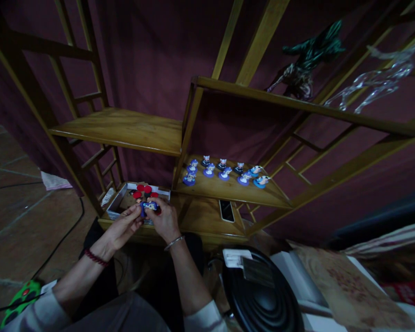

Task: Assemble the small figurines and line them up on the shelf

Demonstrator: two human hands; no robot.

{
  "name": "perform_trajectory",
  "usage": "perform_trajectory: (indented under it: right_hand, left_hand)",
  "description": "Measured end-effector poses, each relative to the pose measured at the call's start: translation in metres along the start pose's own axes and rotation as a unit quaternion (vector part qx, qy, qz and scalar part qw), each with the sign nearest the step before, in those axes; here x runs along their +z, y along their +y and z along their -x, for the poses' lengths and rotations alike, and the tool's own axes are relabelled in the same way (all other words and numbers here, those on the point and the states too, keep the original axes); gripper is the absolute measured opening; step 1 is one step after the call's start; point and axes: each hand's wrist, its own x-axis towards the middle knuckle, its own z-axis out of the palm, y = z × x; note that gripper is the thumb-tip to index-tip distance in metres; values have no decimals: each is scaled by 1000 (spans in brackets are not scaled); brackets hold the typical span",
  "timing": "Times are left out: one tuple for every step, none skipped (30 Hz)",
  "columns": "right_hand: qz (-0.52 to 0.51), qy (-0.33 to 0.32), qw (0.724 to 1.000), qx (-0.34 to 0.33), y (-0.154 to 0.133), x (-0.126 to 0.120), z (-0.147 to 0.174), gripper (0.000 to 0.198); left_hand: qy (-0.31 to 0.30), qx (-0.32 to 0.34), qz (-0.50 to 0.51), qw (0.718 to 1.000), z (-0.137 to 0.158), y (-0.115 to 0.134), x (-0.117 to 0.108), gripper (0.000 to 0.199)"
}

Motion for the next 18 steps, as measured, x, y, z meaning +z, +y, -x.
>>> perform_trajectory:
  right_hand:
    - [0, -1, 1000, -1, 0, -1, 0, 20]
    - [0, -1, 1000, -3, -1, -1, 0, 20]
    - [0, -2, 1000, -6, -2, -2, -1, 20]
    - [1, -3, 1000, -10, -2, -3, -1, 19]
    - [2, -4, 1000, -16, -3, -4, -1, 19]
    - [3, -7, 1000, -21, -4, -5, -2, 19]
    - [3, -9, 1000, -27, -4, -6, -2, 19]
    - [3, -12, 999, -33, -5, -7, -2, 19]
    - [3, -14, 999, -38, -5, -8, -2, 19]
    - [3, -16, 999, -42, -5, -8, -3, 19]
    - [3, -18, 999, -46, -5, -9, -3, 19]
    - [4, -20, 999, -49, -5, -9, -3, 20]
    - [4, -21, 998, -51, -4, -10, -3, 20]
    - [3, -23, 998, -52, -4, -10, -3, 20]
    - [2, -24, 998, -54, -4, -10, -3, 19]
    - [0, -25, 998, -54, -4, -11, -2, 19]
    - [-1, -25, 998, -54, -4, -11, -2, 19]
    - [-1, -25, 998, -54, -5, -11, -2, 19]
  left_hand:
    - [-2, -1, 0, 1000, 0, 0, 0, 23]
    - [-5, -2, 0, 1000, 1, 1, 0, 23]
    - [-8, -3, 0, 1000, 1, 1, 1, 22]
    - [-9, -5, 1, 1000, 1, 1, 1, 22]
    - [-8, -6, 1, 1000, 1, 1, 1, 21]
    - [-6, -8, 1, 1000, 1, 0, 1, 21]
    - [-4, -9, 1, 1000, 1, 0, 1, 21]
    - [-3, -11, 2, 1000, 1, 0, 1, 21]
    - [-4, -11, 4, 1000, 0, -1, 1, 21]
    - [-5, -12, 7, 1000, 0, -2, 0, 21]
    - [-6, -12, 9, 1000, 0, -2, 0, 22]
    - [-7, -12, 10, 1000, 0, -3, 0, 22]
    - [-7, -12, 11, 1000, 0, -3, 0, 22]
    - [-7, -12, 12, 1000, 0, -3, 0, 22]
    - [-6, -13, 13, 1000, 0, -4, 0, 23]
    - [-5, -14, 14, 1000, 0, -4, 0, 23]
    - [-4, -15, 16, 1000, 0, -4, 0, 23]
    - [-3, -16, 17, 1000, 0, -4, 1, 23]
